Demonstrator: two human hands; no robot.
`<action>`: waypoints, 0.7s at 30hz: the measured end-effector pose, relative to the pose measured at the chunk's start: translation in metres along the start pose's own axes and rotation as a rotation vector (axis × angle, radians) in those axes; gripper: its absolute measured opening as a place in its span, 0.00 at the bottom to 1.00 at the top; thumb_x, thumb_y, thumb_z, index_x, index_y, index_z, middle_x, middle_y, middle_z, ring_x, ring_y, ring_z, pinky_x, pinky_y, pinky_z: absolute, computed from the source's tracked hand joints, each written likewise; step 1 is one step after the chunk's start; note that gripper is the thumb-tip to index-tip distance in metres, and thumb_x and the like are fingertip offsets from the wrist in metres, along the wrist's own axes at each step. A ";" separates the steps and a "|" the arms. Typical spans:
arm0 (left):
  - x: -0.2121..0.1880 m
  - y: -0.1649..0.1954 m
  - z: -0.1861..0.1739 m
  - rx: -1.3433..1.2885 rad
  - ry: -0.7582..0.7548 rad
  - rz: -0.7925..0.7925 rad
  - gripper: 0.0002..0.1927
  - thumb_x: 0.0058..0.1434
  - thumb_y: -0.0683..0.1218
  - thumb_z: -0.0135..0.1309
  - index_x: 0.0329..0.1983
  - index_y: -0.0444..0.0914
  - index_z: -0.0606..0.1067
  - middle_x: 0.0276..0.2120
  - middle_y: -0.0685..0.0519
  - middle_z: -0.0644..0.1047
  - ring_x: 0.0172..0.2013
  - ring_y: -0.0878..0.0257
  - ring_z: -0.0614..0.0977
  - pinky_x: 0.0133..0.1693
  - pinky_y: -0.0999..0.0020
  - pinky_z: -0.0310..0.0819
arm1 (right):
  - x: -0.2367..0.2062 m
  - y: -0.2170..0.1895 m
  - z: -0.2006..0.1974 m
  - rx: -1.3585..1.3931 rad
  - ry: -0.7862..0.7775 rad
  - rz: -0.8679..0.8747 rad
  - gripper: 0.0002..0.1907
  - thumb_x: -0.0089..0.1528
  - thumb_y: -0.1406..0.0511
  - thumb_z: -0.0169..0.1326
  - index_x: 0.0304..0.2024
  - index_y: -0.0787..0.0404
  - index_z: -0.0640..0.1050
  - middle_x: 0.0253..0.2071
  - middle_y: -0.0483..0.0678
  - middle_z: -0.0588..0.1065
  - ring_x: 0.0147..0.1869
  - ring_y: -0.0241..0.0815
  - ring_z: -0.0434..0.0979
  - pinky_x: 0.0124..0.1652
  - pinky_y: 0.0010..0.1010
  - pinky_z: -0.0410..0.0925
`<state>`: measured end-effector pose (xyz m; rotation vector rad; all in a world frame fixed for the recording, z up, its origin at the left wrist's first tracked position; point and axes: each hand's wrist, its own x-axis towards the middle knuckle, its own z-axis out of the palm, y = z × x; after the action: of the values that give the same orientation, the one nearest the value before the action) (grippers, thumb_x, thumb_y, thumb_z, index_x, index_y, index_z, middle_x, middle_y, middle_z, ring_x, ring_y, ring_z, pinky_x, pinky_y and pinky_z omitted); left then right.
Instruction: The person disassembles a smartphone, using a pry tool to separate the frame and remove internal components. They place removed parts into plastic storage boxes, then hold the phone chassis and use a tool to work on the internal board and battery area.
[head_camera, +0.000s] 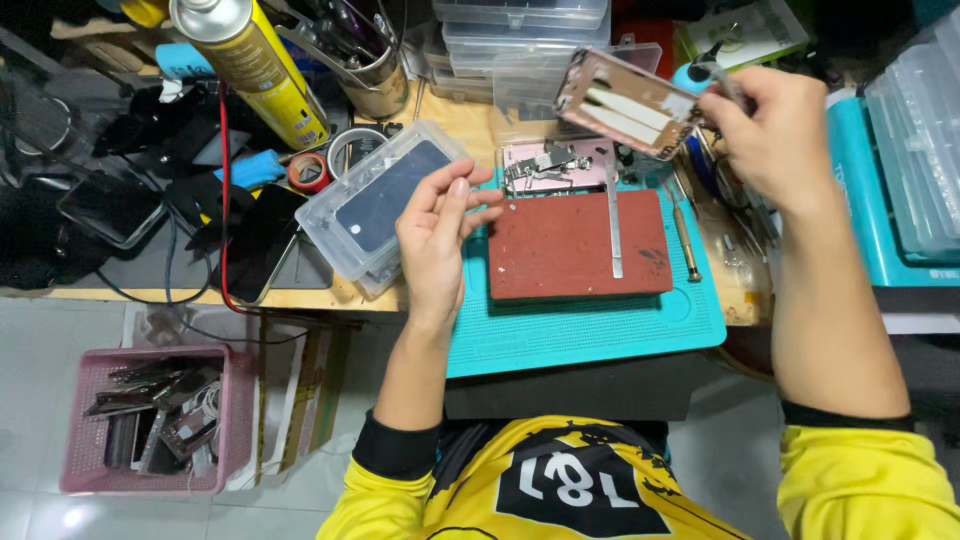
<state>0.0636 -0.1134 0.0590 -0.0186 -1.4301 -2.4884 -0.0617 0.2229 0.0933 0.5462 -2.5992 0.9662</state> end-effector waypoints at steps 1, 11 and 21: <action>-0.004 0.000 -0.001 -0.011 0.003 -0.006 0.15 0.74 0.42 0.48 0.59 0.28 0.72 0.49 0.42 0.80 0.45 0.59 0.84 0.47 0.64 0.83 | 0.011 0.000 0.009 -0.039 -0.043 -0.028 0.09 0.70 0.66 0.61 0.40 0.68 0.81 0.26 0.53 0.72 0.29 0.42 0.69 0.32 0.35 0.63; 0.008 0.011 -0.001 0.508 -0.191 0.101 0.14 0.71 0.41 0.55 0.58 0.30 0.75 0.48 0.44 0.82 0.47 0.58 0.85 0.51 0.65 0.81 | 0.030 -0.017 0.039 -0.063 -0.120 -0.061 0.10 0.69 0.63 0.61 0.42 0.66 0.81 0.30 0.58 0.74 0.34 0.57 0.74 0.36 0.43 0.66; 0.072 -0.005 0.039 1.233 -0.344 0.637 0.26 0.56 0.37 0.62 0.60 0.32 0.74 0.59 0.40 0.73 0.59 0.42 0.73 0.59 0.53 0.69 | 0.007 -0.027 0.045 -0.110 0.060 -0.297 0.04 0.66 0.72 0.58 0.44 0.65 0.80 0.38 0.55 0.77 0.42 0.56 0.79 0.40 0.41 0.70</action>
<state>-0.0123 -0.0943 0.0849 -0.5575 -2.3554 -0.8829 -0.0631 0.1717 0.0785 0.8309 -2.4108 0.7266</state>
